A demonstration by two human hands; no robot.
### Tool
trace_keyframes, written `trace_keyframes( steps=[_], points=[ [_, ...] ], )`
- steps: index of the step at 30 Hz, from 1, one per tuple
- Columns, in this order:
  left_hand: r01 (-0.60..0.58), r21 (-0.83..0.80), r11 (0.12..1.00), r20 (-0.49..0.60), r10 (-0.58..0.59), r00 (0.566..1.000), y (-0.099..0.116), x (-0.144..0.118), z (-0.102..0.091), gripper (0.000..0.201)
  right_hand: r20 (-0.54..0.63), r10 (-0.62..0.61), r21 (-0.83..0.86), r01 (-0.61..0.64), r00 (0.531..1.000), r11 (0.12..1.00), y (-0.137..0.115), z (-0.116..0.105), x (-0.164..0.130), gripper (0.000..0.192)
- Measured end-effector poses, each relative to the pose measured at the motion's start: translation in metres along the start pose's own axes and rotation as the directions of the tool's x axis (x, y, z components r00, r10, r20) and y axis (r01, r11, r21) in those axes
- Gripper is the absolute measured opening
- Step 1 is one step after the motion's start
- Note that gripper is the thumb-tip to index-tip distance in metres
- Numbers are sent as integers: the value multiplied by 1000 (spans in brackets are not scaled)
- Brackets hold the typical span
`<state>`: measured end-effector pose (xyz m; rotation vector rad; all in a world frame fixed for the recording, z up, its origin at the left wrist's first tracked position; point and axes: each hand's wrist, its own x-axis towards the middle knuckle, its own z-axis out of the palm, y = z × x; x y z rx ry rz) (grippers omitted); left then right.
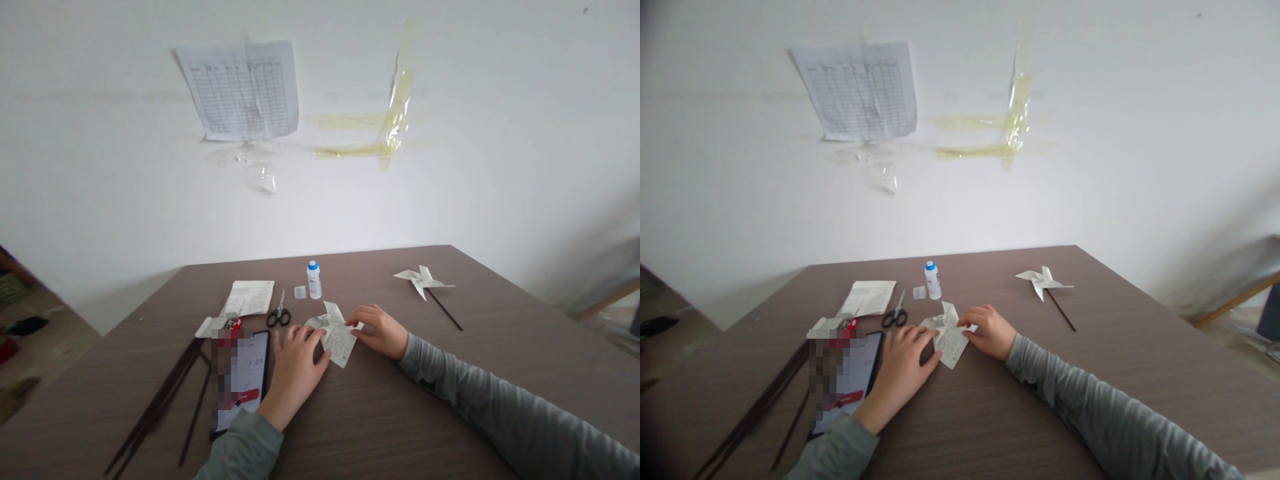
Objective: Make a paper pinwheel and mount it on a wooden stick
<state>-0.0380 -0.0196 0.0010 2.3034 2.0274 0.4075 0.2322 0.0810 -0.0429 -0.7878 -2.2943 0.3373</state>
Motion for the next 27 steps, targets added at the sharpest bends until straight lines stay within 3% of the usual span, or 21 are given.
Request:
trace_keyframes(
  steps=[6, 11, 19, 24, 27],
  points=[
    [-20, -12, 1000, -9, 20, 1000, 5, 1, 4, 44, 114, -45, -107, 57, 992, 993, -16, 6, -11, 25],
    [-20, 13, 1000, 4, 20, 1000, 6, 2, 2, 43, 104, -55, -175, 73, 993, 982, -16, 12, -8, 30],
    [-12, 7, 1000, -27, 12, 1000, 5, 2, 7, 41, 206, 19, -195, 22, 978, 981, -12, 11, -6, 29],
    [-24, 18, 1000, -19, 24, 1000, 5, 2, 8, 41, 197, 31, -180, 5, 980, 984, -12, 14, -6, 23],
    [-18, 3, 1000, -15, 18, 1000, 5, 2, 7, 42, 165, 19, -160, 7, 986, 987, -11, 14, -9, 33]
  ],
)
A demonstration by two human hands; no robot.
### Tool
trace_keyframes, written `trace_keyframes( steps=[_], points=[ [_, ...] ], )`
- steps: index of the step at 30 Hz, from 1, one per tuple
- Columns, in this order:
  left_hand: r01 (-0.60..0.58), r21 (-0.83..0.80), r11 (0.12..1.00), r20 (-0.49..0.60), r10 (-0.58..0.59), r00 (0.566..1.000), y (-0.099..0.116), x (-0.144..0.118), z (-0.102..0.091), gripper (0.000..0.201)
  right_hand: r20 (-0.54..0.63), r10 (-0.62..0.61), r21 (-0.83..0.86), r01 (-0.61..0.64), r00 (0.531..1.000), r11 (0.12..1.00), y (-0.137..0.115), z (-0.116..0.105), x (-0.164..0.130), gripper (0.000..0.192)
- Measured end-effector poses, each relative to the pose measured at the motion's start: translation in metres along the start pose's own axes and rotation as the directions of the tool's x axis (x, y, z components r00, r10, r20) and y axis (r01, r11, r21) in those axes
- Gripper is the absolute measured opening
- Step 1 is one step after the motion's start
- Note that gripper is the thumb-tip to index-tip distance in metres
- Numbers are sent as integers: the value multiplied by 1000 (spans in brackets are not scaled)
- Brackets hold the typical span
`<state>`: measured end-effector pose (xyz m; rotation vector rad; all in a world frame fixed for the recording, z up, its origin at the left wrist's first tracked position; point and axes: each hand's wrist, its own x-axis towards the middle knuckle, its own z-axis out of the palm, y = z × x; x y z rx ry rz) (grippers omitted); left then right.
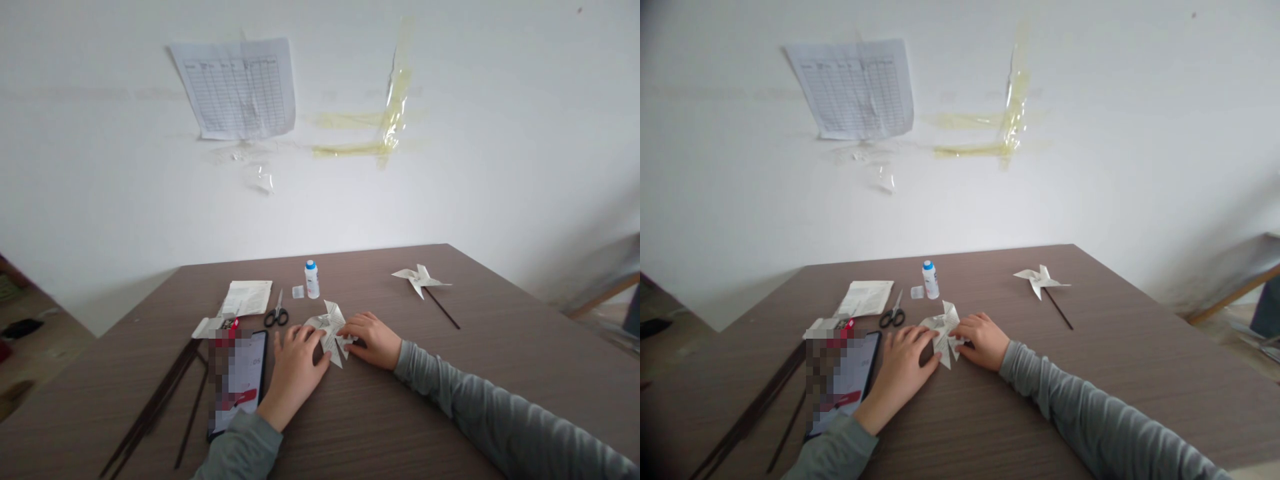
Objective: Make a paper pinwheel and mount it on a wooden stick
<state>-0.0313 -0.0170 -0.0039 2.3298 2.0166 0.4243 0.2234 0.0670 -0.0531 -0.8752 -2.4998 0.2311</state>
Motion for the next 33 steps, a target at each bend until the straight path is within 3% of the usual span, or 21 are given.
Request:
trace_keyframes(
  steps=[5, 10, 13, 19, 26, 33],
  points=[
    [12, -7, 1000, 22, -12, 1000, 1, 0, -3, 43, -27, -52, 26, 53, 998, 998, 5, -1, -3, 51],
    [12, -23, 1000, 38, -12, 999, 1, 0, -4, 42, -59, -59, 52, 62, 996, 997, 10, 2, -3, 32],
    [5, -26, 1000, 20, -4, 1000, 1, 1, -4, 40, -65, -12, 94, 18, 998, 995, 11, 5, -3, 24],
    [16, 9, 1000, 3, -16, 1000, 7, 4, -5, 30, -78, 145, 195, -128, 986, 973, 7, 11, 2, 29],
    [25, 30, 999, 38, -26, 999, 14, 5, -9, 37, -174, 357, 340, -284, 918, 896, 1, 16, 11, 25],
    [43, 13, 999, 43, -44, 998, 17, 5, -9, 40, -172, 318, 279, -264, 932, 924, 2, 16, 12, 16]
  ],
)
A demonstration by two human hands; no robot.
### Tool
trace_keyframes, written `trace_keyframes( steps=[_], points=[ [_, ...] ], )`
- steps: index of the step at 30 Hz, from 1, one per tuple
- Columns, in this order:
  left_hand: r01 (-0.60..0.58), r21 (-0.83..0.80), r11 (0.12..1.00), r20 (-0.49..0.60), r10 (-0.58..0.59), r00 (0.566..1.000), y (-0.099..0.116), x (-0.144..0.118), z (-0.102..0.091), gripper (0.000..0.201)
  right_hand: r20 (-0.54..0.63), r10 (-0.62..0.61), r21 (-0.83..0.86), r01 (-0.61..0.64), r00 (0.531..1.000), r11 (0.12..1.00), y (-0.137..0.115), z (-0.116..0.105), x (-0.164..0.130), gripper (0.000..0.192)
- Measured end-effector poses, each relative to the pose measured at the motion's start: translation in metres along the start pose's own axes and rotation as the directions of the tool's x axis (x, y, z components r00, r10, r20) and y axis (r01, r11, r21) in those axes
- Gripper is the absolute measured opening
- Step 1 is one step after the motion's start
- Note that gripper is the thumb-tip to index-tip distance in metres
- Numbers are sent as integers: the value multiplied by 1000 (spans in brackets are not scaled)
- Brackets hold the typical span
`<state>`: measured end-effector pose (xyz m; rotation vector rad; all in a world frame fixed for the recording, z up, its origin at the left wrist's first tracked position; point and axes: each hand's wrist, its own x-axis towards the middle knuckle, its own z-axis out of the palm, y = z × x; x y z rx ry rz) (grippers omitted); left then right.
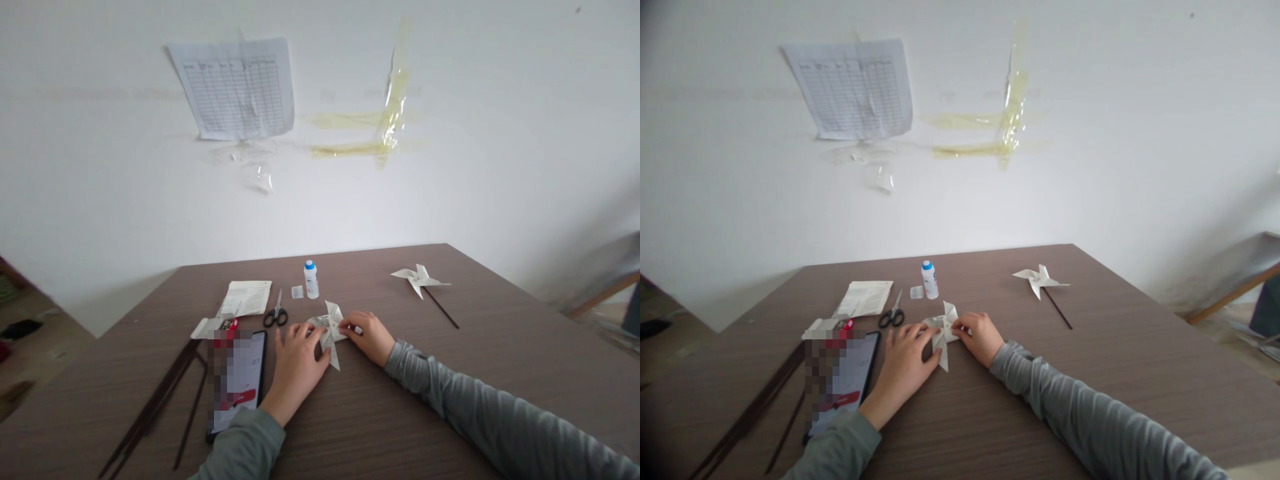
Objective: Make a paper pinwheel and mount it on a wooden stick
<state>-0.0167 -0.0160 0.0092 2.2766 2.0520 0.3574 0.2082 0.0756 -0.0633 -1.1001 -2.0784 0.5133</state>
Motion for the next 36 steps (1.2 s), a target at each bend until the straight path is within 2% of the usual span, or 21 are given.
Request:
trace_keyframes(
  steps=[8, 11, 16, 26, 36],
  points=[
    [-12, -20, 1000, -16, 11, 1000, -4, 2, 2, 46, 12, -77, -179, 78, 997, 981, -5, -2, -10, 20],
    [-12, -34, 999, -34, 11, 999, -4, 2, 4, 47, 39, -44, -215, 51, 998, 975, -9, -4, -10, 22],
    [-5, -28, 1000, 3, 5, 1000, -1, 4, 2, 55, 69, -2, -221, 18, 998, 975, -11, -3, -9, 24],
    [10, -1, 1000, 52, -10, 999, 5, 5, -2, 59, 22, -120, -242, 122, 992, 963, 3, 5, -12, 14],
    [14, -10, 1000, 50, -13, 999, 6, 5, -2, 61, 27, -116, -240, 119, 993, 964, 1, 2, -11, 16]
  ],
)
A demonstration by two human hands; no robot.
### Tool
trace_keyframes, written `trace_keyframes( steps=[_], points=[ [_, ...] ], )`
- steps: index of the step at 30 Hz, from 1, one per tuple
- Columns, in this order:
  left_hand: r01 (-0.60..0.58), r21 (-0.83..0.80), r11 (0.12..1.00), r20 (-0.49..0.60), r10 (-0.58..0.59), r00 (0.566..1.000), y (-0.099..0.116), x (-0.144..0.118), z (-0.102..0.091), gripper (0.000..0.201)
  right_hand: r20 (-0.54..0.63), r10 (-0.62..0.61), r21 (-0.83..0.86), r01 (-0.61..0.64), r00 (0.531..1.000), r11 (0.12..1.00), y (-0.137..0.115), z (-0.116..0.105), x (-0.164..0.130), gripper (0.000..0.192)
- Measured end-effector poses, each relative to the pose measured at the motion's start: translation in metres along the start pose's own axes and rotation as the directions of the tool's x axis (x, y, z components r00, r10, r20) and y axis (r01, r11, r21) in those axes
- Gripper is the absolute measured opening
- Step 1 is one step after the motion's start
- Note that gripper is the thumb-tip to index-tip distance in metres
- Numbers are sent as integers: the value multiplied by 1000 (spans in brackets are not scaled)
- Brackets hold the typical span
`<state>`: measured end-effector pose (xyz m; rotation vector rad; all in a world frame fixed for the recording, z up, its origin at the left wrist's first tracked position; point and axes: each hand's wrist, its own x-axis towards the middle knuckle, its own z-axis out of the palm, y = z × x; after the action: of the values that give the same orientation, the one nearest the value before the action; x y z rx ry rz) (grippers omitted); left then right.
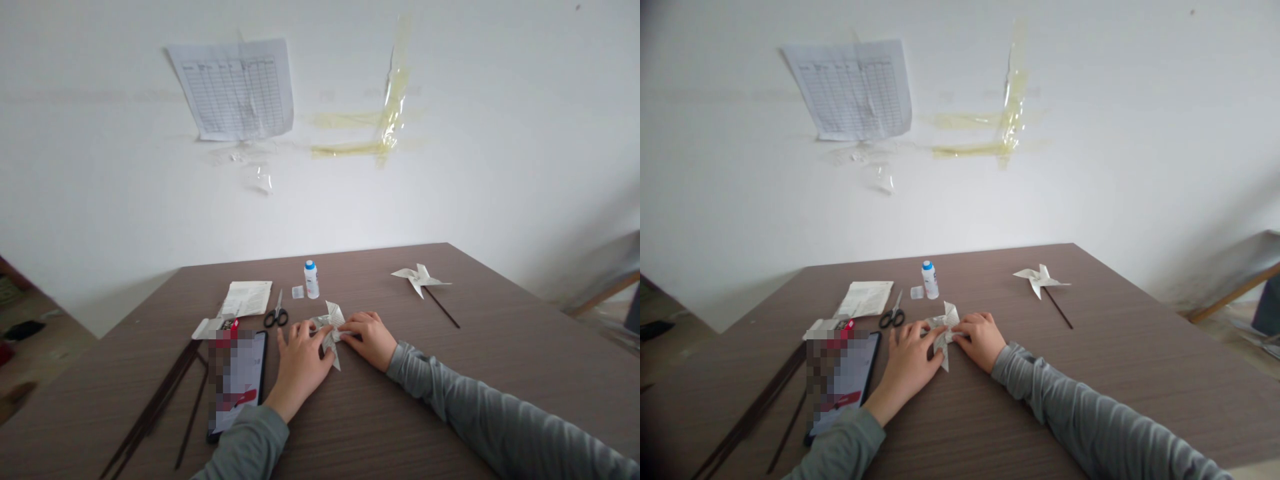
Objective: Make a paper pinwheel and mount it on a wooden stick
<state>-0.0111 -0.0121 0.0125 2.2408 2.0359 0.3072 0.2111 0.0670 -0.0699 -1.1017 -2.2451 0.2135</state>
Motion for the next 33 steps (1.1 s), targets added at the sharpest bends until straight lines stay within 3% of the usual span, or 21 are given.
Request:
trace_keyframes(
  steps=[8, 23, 33],
  points=[
    [6, -8, 1000, 32, -6, 999, 3, 0, -3, 61, 52, 55, -4, -55, 997, 998, -8, -4, 2, 20],
    [13, 1, 1000, 42, -13, 999, 2, 1, -4, 61, 37, 56, -16, -56, 998, 998, -1, -2, -1, 29],
    [23, -20, 1000, 20, -23, 1000, 3, 0, -5, 59, 33, 33, -35, -32, 999, 999, -2, -4, -1, 20]
  ],
)
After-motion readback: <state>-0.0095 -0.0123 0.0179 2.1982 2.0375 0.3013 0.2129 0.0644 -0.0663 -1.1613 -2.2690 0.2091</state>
